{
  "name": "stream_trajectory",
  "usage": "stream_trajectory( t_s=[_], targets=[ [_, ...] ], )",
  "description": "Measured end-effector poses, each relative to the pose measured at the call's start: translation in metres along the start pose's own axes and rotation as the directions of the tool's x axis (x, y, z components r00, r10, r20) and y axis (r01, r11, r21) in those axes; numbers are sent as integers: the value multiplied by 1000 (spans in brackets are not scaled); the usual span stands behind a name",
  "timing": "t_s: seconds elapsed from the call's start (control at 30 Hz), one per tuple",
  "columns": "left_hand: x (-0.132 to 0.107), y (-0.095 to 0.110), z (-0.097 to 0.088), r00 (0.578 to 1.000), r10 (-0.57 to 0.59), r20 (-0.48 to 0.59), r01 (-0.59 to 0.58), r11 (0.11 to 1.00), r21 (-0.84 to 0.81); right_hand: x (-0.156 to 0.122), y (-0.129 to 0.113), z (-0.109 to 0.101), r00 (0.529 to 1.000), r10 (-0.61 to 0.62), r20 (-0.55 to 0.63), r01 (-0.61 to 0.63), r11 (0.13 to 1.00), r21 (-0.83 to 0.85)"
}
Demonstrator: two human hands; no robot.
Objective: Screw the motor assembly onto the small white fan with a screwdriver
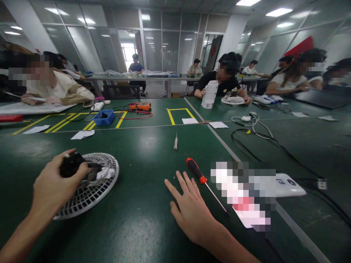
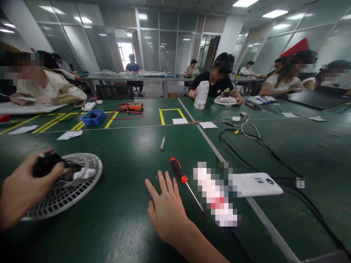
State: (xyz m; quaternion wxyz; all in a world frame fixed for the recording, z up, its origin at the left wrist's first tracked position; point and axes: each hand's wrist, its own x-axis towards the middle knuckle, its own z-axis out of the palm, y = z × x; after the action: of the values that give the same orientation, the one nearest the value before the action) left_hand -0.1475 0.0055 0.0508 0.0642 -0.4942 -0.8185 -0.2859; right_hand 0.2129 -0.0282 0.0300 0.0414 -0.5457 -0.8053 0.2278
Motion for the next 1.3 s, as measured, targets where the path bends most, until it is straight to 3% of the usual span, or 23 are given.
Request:
stream_trajectory(
  t_s=[0.07,0.17,0.33,0.57,0.8,1.07,1.23,1.3],
  targets=[
    [-10,34,1,994,-41,98,49,995,-84,0,1,0,1000,-3,-9,3,1000,12],
    [-21,71,7,983,97,156,-67,980,-187,0,1,2,1000,-9,-18,10,1000,25],
    [-30,97,30,932,333,144,-278,910,-308,0,3,5,999,-25,-46,25,999,20],
    [-48,131,43,891,443,104,-379,848,-370,2,8,2,998,-21,-64,22,1000,18],
    [-54,143,49,874,478,85,-406,816,-411,3,9,-3,998,-23,-57,26,998,55],
    [-59,149,52,852,514,96,-428,792,-435,5,17,-10,975,-33,-218,50,996,76],
    [-63,158,57,819,558,131,-453,770,-449,5,21,-16,959,67,-277,-26,989,147],
    [-66,157,61,813,578,70,-493,747,-446,6,23,-15,953,76,-293,-13,977,213]
  ],
)
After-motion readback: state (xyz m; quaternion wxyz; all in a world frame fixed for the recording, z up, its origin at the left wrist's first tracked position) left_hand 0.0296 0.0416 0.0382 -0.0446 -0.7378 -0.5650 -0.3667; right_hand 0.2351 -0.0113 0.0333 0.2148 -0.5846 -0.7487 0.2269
